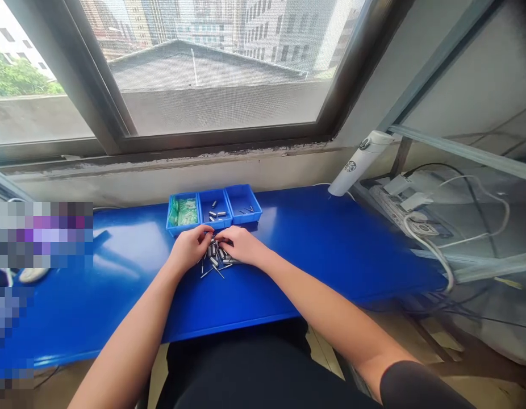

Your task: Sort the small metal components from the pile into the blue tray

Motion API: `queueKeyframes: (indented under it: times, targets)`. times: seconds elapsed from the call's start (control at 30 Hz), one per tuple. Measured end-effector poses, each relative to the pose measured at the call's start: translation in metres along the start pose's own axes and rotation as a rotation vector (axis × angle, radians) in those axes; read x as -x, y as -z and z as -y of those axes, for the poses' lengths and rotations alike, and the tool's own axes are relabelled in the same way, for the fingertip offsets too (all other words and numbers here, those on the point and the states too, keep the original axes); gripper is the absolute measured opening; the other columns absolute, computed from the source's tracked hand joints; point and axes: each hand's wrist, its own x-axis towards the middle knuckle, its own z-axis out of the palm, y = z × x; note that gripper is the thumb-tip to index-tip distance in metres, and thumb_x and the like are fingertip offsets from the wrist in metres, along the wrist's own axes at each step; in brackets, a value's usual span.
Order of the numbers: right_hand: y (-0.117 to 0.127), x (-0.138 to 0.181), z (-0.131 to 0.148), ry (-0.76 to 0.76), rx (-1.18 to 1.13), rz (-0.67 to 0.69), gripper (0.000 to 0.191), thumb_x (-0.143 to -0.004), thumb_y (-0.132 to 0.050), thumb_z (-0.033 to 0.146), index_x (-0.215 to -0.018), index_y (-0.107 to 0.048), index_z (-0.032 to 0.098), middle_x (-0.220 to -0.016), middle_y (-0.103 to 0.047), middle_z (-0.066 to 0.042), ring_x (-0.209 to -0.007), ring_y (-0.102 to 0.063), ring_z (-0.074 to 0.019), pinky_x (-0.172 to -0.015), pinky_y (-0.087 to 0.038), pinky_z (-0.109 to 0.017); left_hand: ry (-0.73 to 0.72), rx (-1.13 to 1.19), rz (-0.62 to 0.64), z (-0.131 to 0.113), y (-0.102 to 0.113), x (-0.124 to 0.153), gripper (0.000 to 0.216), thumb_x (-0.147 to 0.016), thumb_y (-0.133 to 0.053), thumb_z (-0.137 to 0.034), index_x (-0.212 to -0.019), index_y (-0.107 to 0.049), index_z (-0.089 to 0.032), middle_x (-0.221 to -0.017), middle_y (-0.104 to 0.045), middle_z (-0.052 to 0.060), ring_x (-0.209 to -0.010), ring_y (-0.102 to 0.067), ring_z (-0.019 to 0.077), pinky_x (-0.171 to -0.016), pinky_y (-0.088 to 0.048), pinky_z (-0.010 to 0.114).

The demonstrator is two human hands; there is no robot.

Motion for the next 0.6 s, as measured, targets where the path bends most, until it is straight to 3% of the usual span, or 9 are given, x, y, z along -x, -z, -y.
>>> queueKeyframes:
  times: [0.6]
  targets:
    - [0.0022,-0.0002,-0.0015,-0.001,0.103,-0.006,0.027,-0.081,-0.061,0.006,-0.103,-0.072,0.017,-0.103,-0.074,-0.009,-0.096,-0.067,-0.0223,-0.09,-0.051,-0.037,0.001,0.004,0.0,0.0008,-0.0001,0.0007,0.025,-0.09,-0.051,-0.032,-0.097,-0.07,-0.019,-0.057,-0.058,-0.003,-0.051,-0.05,0.0113,-0.052,-0.037,0.021]
